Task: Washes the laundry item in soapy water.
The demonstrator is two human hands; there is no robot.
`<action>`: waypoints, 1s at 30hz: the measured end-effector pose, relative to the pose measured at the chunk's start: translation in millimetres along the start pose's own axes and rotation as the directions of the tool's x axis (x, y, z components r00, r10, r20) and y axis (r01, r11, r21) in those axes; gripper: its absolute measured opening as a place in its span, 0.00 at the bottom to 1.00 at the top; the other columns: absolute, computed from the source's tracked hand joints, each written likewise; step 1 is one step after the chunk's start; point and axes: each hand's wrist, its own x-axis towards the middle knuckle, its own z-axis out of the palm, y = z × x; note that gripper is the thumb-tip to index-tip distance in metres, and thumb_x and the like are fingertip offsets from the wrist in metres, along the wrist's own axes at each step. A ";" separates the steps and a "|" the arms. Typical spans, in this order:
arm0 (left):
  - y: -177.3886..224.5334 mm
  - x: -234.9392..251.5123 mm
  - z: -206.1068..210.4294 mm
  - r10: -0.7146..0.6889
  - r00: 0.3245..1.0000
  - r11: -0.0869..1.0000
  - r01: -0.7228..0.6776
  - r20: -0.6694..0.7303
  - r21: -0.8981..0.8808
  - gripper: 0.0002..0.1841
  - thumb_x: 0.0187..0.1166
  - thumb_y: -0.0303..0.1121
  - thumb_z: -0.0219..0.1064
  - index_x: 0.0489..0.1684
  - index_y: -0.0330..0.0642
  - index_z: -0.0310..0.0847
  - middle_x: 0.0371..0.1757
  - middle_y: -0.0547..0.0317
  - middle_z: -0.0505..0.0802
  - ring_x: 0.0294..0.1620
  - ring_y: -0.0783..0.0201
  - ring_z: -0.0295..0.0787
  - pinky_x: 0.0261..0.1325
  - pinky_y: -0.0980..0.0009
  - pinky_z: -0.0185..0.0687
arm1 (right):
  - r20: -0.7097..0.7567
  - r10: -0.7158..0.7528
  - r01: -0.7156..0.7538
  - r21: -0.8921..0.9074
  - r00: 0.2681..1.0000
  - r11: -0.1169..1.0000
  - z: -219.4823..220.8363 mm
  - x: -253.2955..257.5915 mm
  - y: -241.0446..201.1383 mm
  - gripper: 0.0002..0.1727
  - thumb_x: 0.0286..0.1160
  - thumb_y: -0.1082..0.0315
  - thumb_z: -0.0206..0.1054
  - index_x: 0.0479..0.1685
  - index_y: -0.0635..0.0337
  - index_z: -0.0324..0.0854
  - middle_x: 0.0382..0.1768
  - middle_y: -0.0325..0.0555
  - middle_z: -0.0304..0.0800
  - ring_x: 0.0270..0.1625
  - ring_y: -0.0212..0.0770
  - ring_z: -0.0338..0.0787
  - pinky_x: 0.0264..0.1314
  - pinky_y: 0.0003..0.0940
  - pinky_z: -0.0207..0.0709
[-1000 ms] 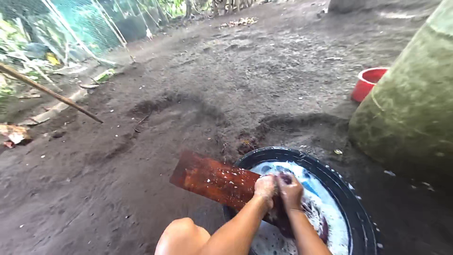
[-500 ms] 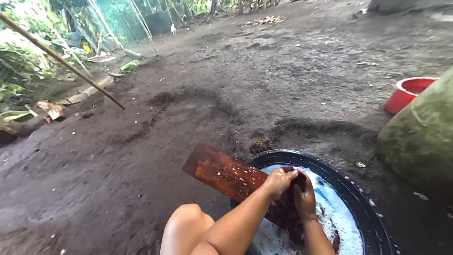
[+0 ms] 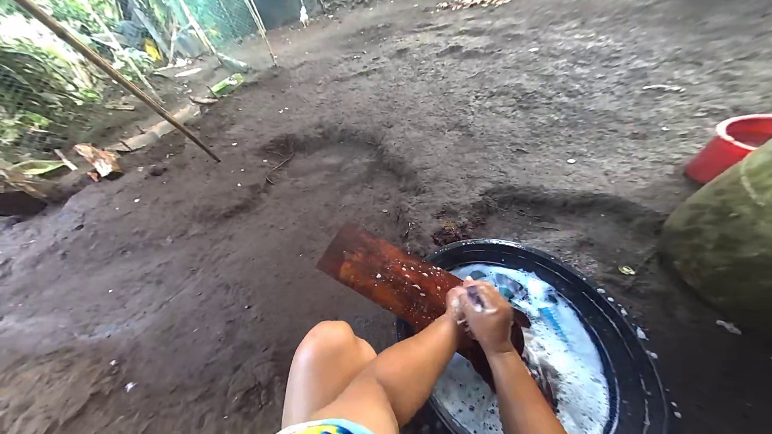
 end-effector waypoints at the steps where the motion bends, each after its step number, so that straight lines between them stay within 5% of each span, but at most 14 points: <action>1: -11.4 10.6 8.4 0.090 0.996 0.995 -0.090 0.002 -0.053 0.25 0.97 0.38 0.45 0.65 0.22 0.80 0.66 0.31 0.87 0.70 0.46 0.83 0.76 0.52 0.73 | -0.031 0.092 -0.095 -0.104 0.995 0.990 -7.1 0.1 8.2 0.16 0.73 0.67 0.69 0.35 0.76 0.90 0.39 0.66 0.95 0.46 0.60 0.96 0.56 0.54 0.88; 5: 25.8 1.7 4.6 0.253 0.953 0.958 -0.223 0.168 -0.179 0.28 0.95 0.49 0.49 0.63 0.28 0.80 0.58 0.40 0.88 0.60 0.54 0.86 0.67 0.53 0.79 | -0.198 0.597 -0.626 -0.157 0.778 0.764 -58.3 7.0 46.5 0.22 0.84 0.65 0.65 0.55 0.84 0.84 0.54 0.80 0.88 0.61 0.71 0.89 0.72 0.63 0.74; 9: 74.4 -17.0 -38.2 0.361 0.900 0.889 -0.255 0.242 -0.380 0.21 0.96 0.44 0.48 0.43 0.37 0.80 0.30 0.61 0.86 0.32 0.70 0.84 0.42 0.69 0.84 | -0.269 0.528 -0.557 -0.039 0.805 0.829 -98.7 41.4 20.4 0.24 0.85 0.62 0.64 0.53 0.86 0.82 0.50 0.78 0.87 0.55 0.58 0.88 0.69 0.51 0.76; 11: 80.1 -13.1 -53.3 0.392 0.895 0.760 -0.186 0.211 -0.623 0.21 0.96 0.47 0.46 0.55 0.39 0.78 0.38 0.58 0.90 0.40 0.66 0.89 0.49 0.65 0.88 | -0.284 0.441 -0.449 0.039 0.852 0.893 -112.0 63.8 7.0 0.22 0.84 0.62 0.64 0.49 0.82 0.82 0.42 0.60 0.88 0.46 0.32 0.88 0.59 0.28 0.81; 12: 77.0 -6.5 -55.0 0.397 0.902 0.699 -0.177 0.170 -0.693 0.23 0.95 0.51 0.46 0.61 0.41 0.77 0.45 0.56 0.91 0.46 0.64 0.90 0.55 0.62 0.88 | -0.272 0.421 -0.424 0.052 0.865 0.904 -115.9 71.6 5.4 0.20 0.83 0.62 0.65 0.51 0.78 0.81 0.43 0.56 0.89 0.47 0.28 0.90 0.59 0.23 0.83; 13: 69.2 1.8 -52.8 0.381 0.914 0.685 -0.182 0.135 -0.706 0.25 0.94 0.53 0.47 0.67 0.41 0.75 0.52 0.52 0.91 0.53 0.61 0.90 0.60 0.59 0.87 | -0.216 0.443 -0.443 0.047 0.870 0.895 -119.1 75.0 5.1 0.24 0.82 0.62 0.67 0.59 0.81 0.78 0.52 0.64 0.88 0.56 0.36 0.88 0.67 0.29 0.79; 16: 30.4 9.9 -32.3 0.250 0.957 0.932 -0.196 0.149 -0.304 0.29 0.94 0.49 0.52 0.70 0.27 0.76 0.66 0.38 0.88 0.68 0.52 0.86 0.74 0.52 0.79 | -0.034 0.548 -0.549 -0.038 0.836 0.835 -115.4 62.2 24.0 0.41 0.77 0.59 0.74 0.81 0.77 0.61 0.77 0.77 0.72 0.81 0.62 0.74 0.85 0.53 0.65; 18: 18.0 5.2 -20.0 0.161 0.949 0.974 -0.198 0.272 0.115 0.31 0.93 0.50 0.52 0.65 0.22 0.79 0.65 0.30 0.87 0.69 0.43 0.84 0.75 0.44 0.75 | 0.038 0.501 -0.502 0.042 0.865 0.864 -100.0 45.6 42.0 0.43 0.81 0.57 0.68 0.86 0.78 0.54 0.82 0.77 0.65 0.86 0.62 0.69 0.88 0.48 0.64; 20: 15.3 5.5 -11.2 0.126 0.927 0.943 -0.223 0.353 0.249 0.31 0.93 0.50 0.52 0.61 0.21 0.79 0.63 0.28 0.87 0.67 0.41 0.84 0.72 0.42 0.75 | 0.118 0.341 -0.357 0.162 0.933 0.920 -80.0 28.8 53.7 0.38 0.87 0.56 0.56 0.81 0.84 0.58 0.81 0.79 0.67 0.85 0.57 0.72 0.86 0.40 0.68; 22: 26.5 1.5 -12.0 0.232 0.897 0.945 -0.300 0.377 0.130 0.27 0.94 0.46 0.52 0.61 0.23 0.80 0.60 0.32 0.88 0.64 0.46 0.86 0.71 0.47 0.77 | 0.156 0.238 -0.271 0.248 0.959 0.930 -61.8 12.0 64.7 0.38 0.90 0.50 0.48 0.76 0.85 0.66 0.76 0.73 0.75 0.82 0.47 0.77 0.84 0.35 0.69; 24: 50.2 -9.7 -19.2 0.418 0.843 0.908 -0.402 0.339 -0.120 0.22 0.94 0.41 0.54 0.61 0.27 0.81 0.55 0.41 0.91 0.58 0.58 0.89 0.68 0.56 0.81 | 0.149 0.348 -0.373 0.199 0.926 0.906 -54.2 -9.3 78.3 0.36 0.86 0.51 0.52 0.76 0.80 0.69 0.74 0.65 0.79 0.79 0.40 0.79 0.85 0.34 0.68; 27: 82.6 -27.8 -38.6 0.517 0.830 0.788 -0.368 0.207 -0.494 0.17 0.94 0.36 0.52 0.61 0.29 0.78 0.48 0.51 0.92 0.49 0.67 0.90 0.61 0.65 0.86 | 0.192 0.471 -0.462 -0.096 0.861 0.882 -66.4 -44.2 127.0 0.33 0.73 0.62 0.67 0.76 0.77 0.74 0.80 0.73 0.73 0.87 0.67 0.68 0.92 0.65 0.48; 28: 85.3 -25.0 -42.6 0.498 0.852 0.748 -0.328 0.161 -0.576 0.17 0.95 0.37 0.50 0.61 0.31 0.76 0.47 0.53 0.92 0.47 0.67 0.90 0.58 0.65 0.87 | 0.188 0.479 -0.463 -0.124 0.857 0.877 -70.9 -53.7 135.7 0.32 0.72 0.62 0.70 0.73 0.76 0.77 0.80 0.73 0.73 0.87 0.70 0.66 0.92 0.68 0.45; 30: 71.3 -0.5 -46.4 0.419 0.899 0.726 -0.248 0.126 -0.641 0.23 0.96 0.44 0.47 0.74 0.35 0.71 0.59 0.49 0.89 0.58 0.62 0.88 0.66 0.60 0.83 | 0.150 0.494 -0.499 -0.005 0.856 0.867 -70.4 -56.9 123.7 0.31 0.75 0.67 0.68 0.76 0.79 0.73 0.82 0.72 0.70 0.89 0.63 0.66 0.95 0.52 0.50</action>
